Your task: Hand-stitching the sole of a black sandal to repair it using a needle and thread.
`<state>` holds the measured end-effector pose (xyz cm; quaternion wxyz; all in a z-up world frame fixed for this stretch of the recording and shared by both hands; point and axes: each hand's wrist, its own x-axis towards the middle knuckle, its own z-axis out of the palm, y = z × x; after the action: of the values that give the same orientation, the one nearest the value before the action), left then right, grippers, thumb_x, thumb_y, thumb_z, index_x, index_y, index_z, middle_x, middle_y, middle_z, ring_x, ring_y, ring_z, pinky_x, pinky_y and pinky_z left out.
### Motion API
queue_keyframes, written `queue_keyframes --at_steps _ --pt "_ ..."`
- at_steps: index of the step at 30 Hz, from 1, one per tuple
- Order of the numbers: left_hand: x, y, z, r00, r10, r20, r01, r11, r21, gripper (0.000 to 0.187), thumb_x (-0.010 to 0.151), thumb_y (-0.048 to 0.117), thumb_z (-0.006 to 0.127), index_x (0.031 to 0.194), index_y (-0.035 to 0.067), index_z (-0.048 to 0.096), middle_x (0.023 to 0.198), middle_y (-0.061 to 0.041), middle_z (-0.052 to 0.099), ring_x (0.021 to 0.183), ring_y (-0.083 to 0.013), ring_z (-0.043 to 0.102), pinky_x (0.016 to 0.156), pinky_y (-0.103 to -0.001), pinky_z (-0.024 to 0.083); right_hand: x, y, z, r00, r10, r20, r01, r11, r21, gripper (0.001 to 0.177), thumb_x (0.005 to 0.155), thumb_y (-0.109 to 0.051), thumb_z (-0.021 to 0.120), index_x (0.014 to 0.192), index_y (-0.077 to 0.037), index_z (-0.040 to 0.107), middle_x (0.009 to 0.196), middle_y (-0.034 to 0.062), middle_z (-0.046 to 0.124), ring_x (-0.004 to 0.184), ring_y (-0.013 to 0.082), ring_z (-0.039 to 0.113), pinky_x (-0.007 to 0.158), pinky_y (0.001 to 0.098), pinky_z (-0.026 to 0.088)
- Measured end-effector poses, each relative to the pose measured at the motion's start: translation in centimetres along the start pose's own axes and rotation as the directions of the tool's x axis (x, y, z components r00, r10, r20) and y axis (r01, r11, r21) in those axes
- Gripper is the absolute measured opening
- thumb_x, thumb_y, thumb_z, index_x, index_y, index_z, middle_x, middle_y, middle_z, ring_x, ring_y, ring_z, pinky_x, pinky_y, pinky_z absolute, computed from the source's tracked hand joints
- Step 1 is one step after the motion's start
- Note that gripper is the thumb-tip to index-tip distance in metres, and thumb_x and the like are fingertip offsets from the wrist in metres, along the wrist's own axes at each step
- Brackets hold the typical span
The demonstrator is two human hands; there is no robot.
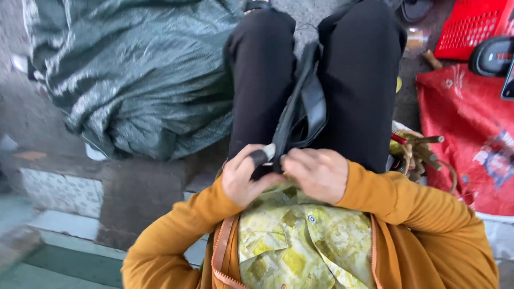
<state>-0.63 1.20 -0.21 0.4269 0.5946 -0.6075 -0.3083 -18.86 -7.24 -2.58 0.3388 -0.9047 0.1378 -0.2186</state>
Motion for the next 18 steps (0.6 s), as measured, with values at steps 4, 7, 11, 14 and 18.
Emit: queue_keyframes --at_steps 4,7,11,14,18 --pt "-0.9 -1.1 1.5 0.983 0.096 -0.158 -0.086 0.994 0.07 0.043 0.074 0.027 0.081 0.096 -0.004 0.061 0.091 -0.013 0.062 0.074 -0.0284 0.066 0.067 -0.033 0.056 -1.8 0.6 0.0 0.988 0.127 -0.084 -0.123 0.991 0.054 0.021 0.089 -0.016 0.058 0.108 -0.009 0.064 0.084 0.0033 0.06 0.067 0.0226 0.064 0.055 0.0328 0.053" --pt "-1.1 0.2 1.2 0.973 0.119 -0.199 -0.088 0.983 0.162 0.038 0.076 0.031 0.079 0.074 0.002 0.055 0.082 -0.007 0.055 0.061 -0.022 0.056 0.055 -0.03 0.05 -2.1 -0.1 -0.9 0.977 0.102 -0.188 -0.108 0.994 -0.023 0.024 0.083 -0.013 0.072 0.106 -0.005 0.068 0.089 0.0078 0.066 0.069 0.0251 0.066 0.058 0.0338 0.055" --pt "-1.5 2.0 0.2 0.997 -0.069 0.015 0.069 0.908 -0.413 0.029 0.073 0.022 0.082 0.07 0.004 0.059 0.099 -0.006 0.064 0.068 -0.0153 0.061 0.046 -0.019 0.042 -2.6 -0.3 -1.0 0.956 -0.039 -0.291 -0.01 0.986 -0.165 0.028 0.077 -0.005 0.077 0.104 0.002 0.069 0.087 0.0142 0.067 0.063 0.0277 0.064 0.055 0.0358 0.054" --pt "-1.8 2.3 0.0 0.955 -0.094 0.282 0.286 0.545 -0.788 0.012 0.092 0.003 0.06 0.102 -0.004 0.062 0.12 -0.016 0.057 0.087 -0.0197 0.067 0.073 -0.03 0.058 -3.0 0.1 -0.9 0.951 -0.025 -0.309 0.005 0.998 -0.065 0.027 0.079 -0.005 0.075 0.103 0.004 0.069 0.088 0.0162 0.067 0.064 0.0312 0.065 0.054 0.0383 0.054" --pt "-1.9 -1.2 2.8 0.968 -0.235 0.092 0.248 0.816 -0.522 0.011 0.086 -0.004 0.062 0.097 -0.003 0.06 0.081 -0.01 0.058 0.058 -0.0192 0.068 0.044 -0.023 0.053 -2.8 0.1 -0.7 0.947 -0.011 -0.322 -0.003 0.999 -0.043 0.024 0.081 -0.01 0.073 0.103 0.002 0.07 0.089 0.014 0.067 0.063 0.0274 0.065 0.054 0.0356 0.054"
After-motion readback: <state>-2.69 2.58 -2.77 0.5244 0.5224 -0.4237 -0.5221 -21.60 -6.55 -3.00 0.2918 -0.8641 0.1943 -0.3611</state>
